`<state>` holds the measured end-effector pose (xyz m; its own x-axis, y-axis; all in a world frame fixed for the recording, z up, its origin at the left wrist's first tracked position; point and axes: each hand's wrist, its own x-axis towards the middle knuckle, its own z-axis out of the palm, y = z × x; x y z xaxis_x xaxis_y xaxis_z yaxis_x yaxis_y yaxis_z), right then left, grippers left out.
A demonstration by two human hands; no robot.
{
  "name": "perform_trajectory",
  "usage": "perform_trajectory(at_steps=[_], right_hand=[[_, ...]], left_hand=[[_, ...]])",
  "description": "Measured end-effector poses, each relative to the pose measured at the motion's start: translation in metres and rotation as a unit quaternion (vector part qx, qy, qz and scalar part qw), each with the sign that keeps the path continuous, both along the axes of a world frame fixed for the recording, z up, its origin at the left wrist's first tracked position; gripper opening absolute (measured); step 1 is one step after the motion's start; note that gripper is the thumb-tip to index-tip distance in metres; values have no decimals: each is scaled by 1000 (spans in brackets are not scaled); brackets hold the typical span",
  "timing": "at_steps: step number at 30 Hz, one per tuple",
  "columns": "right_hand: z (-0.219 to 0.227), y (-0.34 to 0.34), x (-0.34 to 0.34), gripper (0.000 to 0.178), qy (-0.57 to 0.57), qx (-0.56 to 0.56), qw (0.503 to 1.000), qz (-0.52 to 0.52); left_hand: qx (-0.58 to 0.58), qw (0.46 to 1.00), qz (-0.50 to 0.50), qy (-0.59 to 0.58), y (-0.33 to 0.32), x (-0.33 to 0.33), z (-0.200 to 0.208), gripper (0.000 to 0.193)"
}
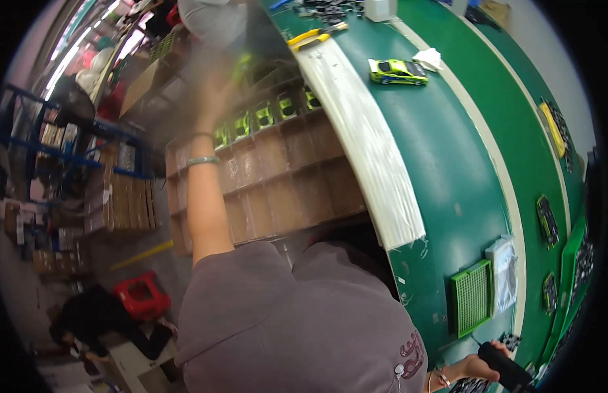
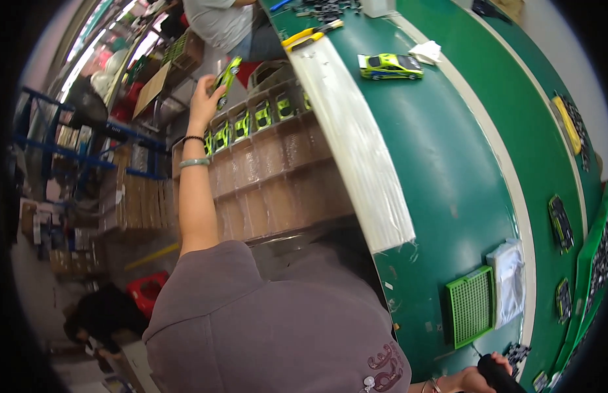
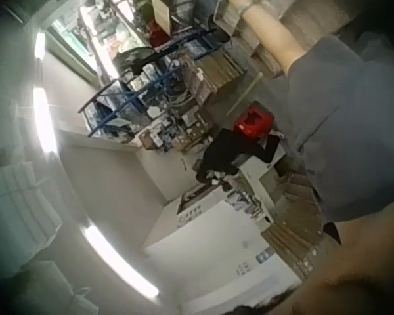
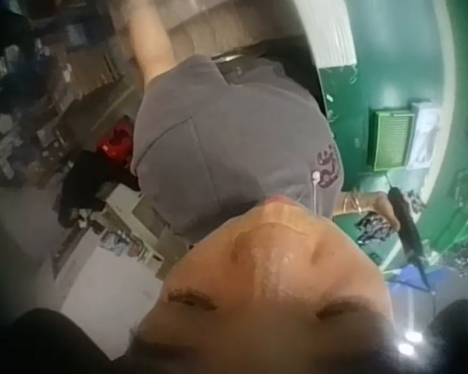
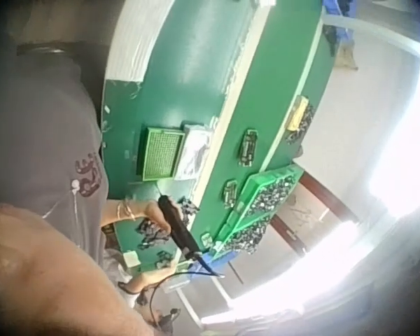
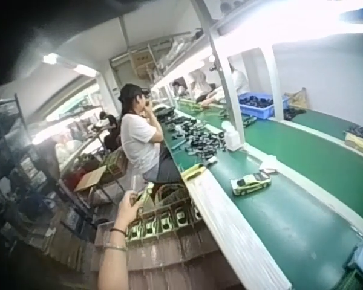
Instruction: The person takes toy cars from the conveyor belt, fastens screws into their undersides using an electric screwdriver, and places the assembled toy cars into a partitioned tray.
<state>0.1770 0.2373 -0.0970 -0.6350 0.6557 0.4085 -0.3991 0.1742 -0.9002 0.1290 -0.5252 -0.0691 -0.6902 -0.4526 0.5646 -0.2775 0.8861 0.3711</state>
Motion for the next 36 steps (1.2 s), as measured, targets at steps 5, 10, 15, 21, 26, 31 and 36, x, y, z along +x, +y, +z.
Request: perform_trajectory(at_steps=[5,10,15,21,26,31,36], right_hand=[[-16,-8,-25,89,-3,-21,998,65],[-21,-18,-47,89,3,-19,995,94],[-23,-27,-61,88,1,-17,994,112],[-23,-27,-65,88,-2,-14,993,117],[-13,15,-17,88,16,-7,1000,16],[2,-6,10,90,25,26,999,-18],[12,-20,18,87,35,-4,999,-25]], left_hand=[[98,889,414,-168,-97,144,-70,43],[156,807,528,-214,-100,194,-111,42],[155,798,527,-248,-126,193,-124,38],[-30,875,437,-204,-146,144,-98,25],[-161,945,283,18,-125,39,-57,19],[-24,986,-13,166,32,-94,10,16],[-38,890,-442,106,282,-205,65,15]])
